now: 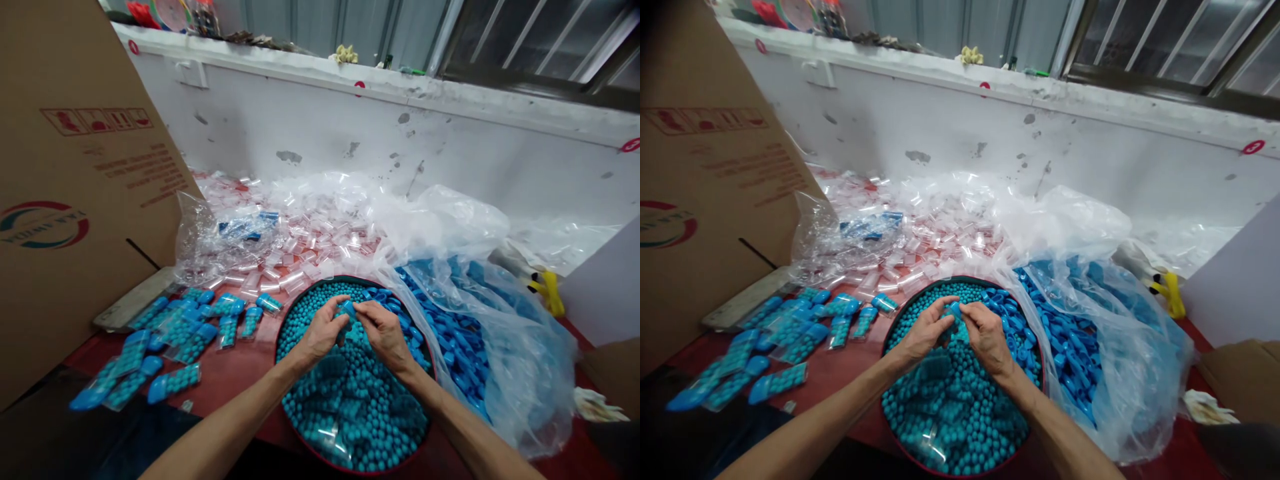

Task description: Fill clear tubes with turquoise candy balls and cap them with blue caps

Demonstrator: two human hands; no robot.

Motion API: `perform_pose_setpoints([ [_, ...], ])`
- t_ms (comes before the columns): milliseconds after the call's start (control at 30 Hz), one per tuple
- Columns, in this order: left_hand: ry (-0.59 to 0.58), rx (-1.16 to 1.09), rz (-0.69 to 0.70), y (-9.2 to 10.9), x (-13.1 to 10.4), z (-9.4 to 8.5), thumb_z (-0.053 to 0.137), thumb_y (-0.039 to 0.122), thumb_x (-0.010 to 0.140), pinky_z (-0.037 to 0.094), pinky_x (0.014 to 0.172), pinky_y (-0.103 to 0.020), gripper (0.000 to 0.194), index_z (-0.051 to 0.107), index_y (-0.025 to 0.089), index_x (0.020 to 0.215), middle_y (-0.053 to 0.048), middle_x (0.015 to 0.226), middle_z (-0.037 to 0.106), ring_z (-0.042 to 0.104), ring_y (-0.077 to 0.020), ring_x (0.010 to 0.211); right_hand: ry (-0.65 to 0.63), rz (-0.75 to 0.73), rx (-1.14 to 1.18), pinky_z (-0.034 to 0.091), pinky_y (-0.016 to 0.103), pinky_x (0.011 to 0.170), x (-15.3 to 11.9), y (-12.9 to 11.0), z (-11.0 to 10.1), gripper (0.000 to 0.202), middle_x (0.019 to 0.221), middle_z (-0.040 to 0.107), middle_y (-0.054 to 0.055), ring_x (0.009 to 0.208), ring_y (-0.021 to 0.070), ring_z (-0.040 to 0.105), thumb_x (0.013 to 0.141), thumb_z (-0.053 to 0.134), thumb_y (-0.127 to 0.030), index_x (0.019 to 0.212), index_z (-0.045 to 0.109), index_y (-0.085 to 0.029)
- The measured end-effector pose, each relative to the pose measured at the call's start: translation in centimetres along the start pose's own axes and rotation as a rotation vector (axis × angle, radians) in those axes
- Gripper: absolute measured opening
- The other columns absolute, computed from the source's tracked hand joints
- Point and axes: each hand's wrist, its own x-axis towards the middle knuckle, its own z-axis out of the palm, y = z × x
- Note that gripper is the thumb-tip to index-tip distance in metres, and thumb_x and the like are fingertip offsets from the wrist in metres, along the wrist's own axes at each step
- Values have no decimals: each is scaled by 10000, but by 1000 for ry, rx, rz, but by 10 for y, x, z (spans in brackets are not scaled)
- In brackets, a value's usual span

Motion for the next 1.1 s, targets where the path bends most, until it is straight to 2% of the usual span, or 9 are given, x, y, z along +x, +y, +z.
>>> perform_pose_setpoints([
  [100, -10, 53, 13, -2, 1, 0, 497, 236, 727, 322, 367, -149, 416, 412, 168, 1129, 60, 620, 448, 381, -22, 375, 44, 58, 16, 445, 276, 704, -2, 1, 3, 158, 780, 617, 27, 730, 148, 555, 790, 480, -232, 836, 627, -198],
  [233, 9, 117, 29, -6, 2, -3, 485, 232, 737, 325, 370, -155, 407, 423, 163, 1133, 68, 567, 406, 372, -36, 387, 51, 10, 4, 437, 274, 702, -4, -1, 4, 161, 792, 601, 34, 734, 146, 544, 792, 473, -217, 825, 629, -197],
  [367, -32, 64, 2, -6, -1, -3, 498, 253, 735, 336, 379, -155, 395, 427, 166, 1114, 49, 627, 455, 378, -31, 401, 31, 35, 65, 438, 261, 646, -4, -3, 0, 143, 722, 585, 18, 669, 134, 535, 778, 495, -218, 809, 633, -200],
  [500, -23, 6, -44, -2, -3, -3, 498, 264, 737, 326, 378, -150, 428, 402, 171, 1143, 42, 644, 473, 384, -28, 400, 23, 8, 80, 435, 272, 713, -4, -1, -1, 148, 815, 595, 36, 767, 147, 542, 774, 498, -223, 823, 635, -194],
  [667, -11, 22, -24, -2, -5, -4, 545, 199, 689, 324, 381, -149, 484, 413, 182, 1155, 59, 623, 439, 384, -25, 404, 10, 167, 158, 436, 239, 564, -5, 2, 3, 124, 741, 577, 6, 590, 112, 509, 753, 521, -239, 825, 610, -192],
  [867, 4, -15, -29, -3, -5, -4, 561, 202, 681, 315, 377, -149, 495, 434, 154, 1157, 58, 599, 454, 384, -24, 392, 0, 99, 110, 434, 274, 689, -4, 1, -1, 119, 798, 592, 24, 745, 150, 533, 738, 534, -248, 800, 621, -196],
  [1033, 20, -32, -62, 2, -7, 1, 579, 223, 676, 313, 374, -150, 546, 409, 161, 1191, 46, 632, 497, 410, -29, 400, 36, 235, 149, 427, 252, 591, -4, 0, -1, 154, 711, 572, 4, 624, 129, 509, 745, 527, -295, 804, 618, -185],
  [1100, 12, -38, -70, 3, -8, 2, 590, 222, 666, 316, 366, -149, 564, 401, 175, 1196, 41, 652, 503, 435, -39, 414, 58, 237, 139, 420, 249, 587, -5, -1, 0, 162, 709, 567, 3, 627, 128, 506, 746, 525, -298, 815, 618, -185],
])
